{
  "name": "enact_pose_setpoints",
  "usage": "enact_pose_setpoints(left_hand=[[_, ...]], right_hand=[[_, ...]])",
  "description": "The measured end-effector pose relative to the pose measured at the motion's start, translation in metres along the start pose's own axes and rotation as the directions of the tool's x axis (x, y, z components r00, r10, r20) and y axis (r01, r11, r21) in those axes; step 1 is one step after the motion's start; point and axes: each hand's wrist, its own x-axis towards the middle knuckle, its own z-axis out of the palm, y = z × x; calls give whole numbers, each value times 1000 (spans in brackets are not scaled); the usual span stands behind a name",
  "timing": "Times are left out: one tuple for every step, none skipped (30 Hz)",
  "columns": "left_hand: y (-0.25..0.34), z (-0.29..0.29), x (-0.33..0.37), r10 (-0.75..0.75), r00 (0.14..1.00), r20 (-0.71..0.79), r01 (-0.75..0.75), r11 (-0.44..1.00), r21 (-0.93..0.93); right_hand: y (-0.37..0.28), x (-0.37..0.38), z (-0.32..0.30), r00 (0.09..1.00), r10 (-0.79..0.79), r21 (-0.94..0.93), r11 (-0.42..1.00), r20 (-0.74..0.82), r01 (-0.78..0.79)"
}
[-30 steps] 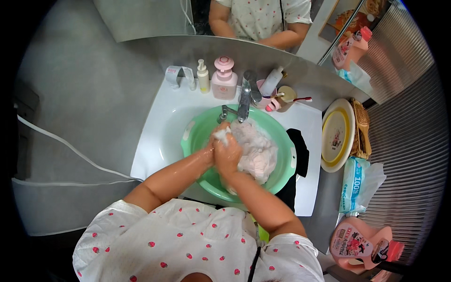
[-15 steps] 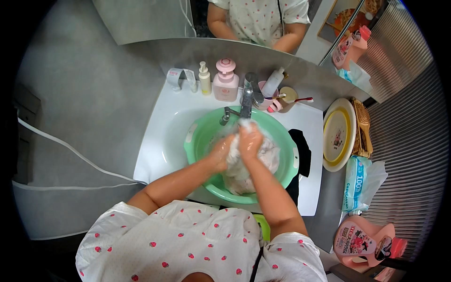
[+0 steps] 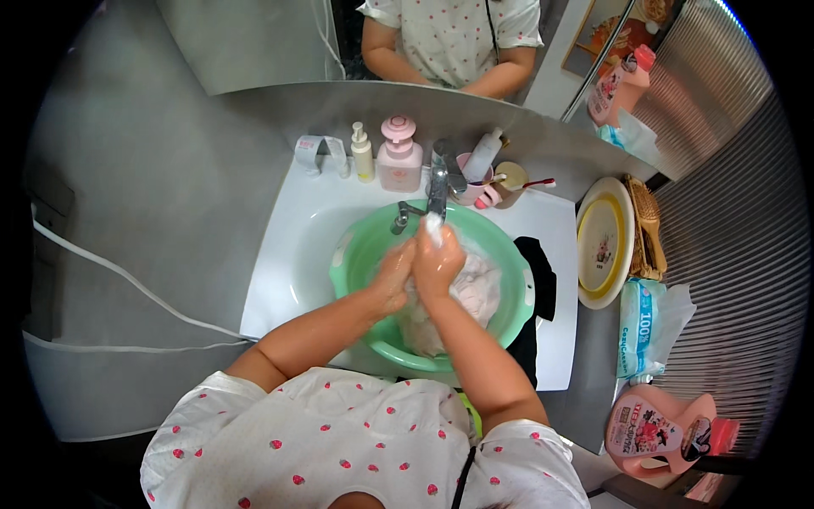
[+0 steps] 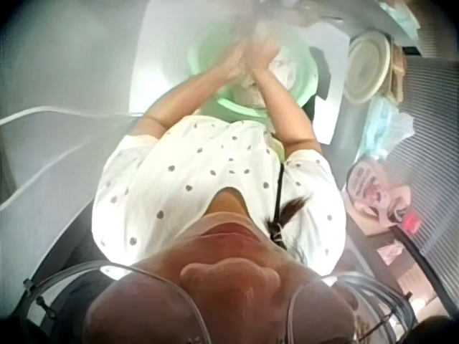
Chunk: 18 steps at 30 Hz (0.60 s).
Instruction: The person is washing white and pink clothes in a green basin filled with soapy water, scrubbing and lifting the items by hand.
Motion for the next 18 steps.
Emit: enact_pose_setpoints(left_hand=[[1, -9, 9, 44, 996, 79, -45, 999, 8], [2, -21, 21, 87, 984, 156, -91, 996, 13], [17, -27, 35, 146, 967, 209, -199, 945, 261], [13, -25, 34, 146, 966, 213, -200, 944, 262], [5, -23, 31, 54, 989, 138, -57, 998, 18], [4, -17, 20, -64, 994, 89, 83, 969, -233], [4, -20, 18, -39, 980, 195, 90, 962, -259], [3, -20, 16, -37, 980, 194, 87, 962, -258], [15, -9, 0, -96, 981, 169, 126, 976, -178], [23, -4, -9, -148, 979, 140, 163, 982, -100], [24, -6, -7, -59, 987, 151, 70, 996, -64], [35, -9, -8, -60, 987, 149, 70, 996, -63], [54, -12, -11, -36, 988, 150, 21, 995, 100], [67, -16, -12, -13, 988, 155, -28, 965, 260], [70, -26, -6, -11, 989, 150, -28, 966, 256], [69, -38, 2, 144, 975, 172, -191, 934, 303], [67, -45, 7, 292, 935, 202, -346, 872, 345], [63, -42, 5, 285, 936, 206, -342, 874, 345]], right_hand=[[-8, -12, 1, 999, -11, 82, 997, -36, 14], [-10, -24, 3, 999, -12, 83, 996, -35, 15], [-13, -38, 5, 975, -221, 102, 970, -19, 222], [-14, -44, 5, 907, -420, 124, 900, -6, 418], [-9, -40, 6, 907, -421, 123, 900, -10, 419], [2, -32, 5, 906, -423, 78, 903, 6, 422], [5, -20, 5, 902, -431, 38, 902, 26, 430], [5, -5, 2, 902, -432, 41, 902, 26, 431], [2, 12, -5, 985, -156, 28, 988, 75, 155], [1, 23, -11, 984, 128, 4, 992, 121, -129], [9, 28, -18, 984, 128, 5, 992, 121, -129], [20, 31, -24, 955, -41, 43, 999, 294, 30], [30, 33, -33, 868, -206, 105, 979, 452, 177], [34, 35, -45, 867, -201, 101, 979, 455, 174], [34, 36, -55, 754, -197, -29, 961, 627, 276], [31, 36, -63, 618, -151, -136, 910, 772, 392], [22, 40, -67, 686, -65, -175, 945, 725, 275], [19, 42, -67, 690, -59, -182, 945, 722, 271]])
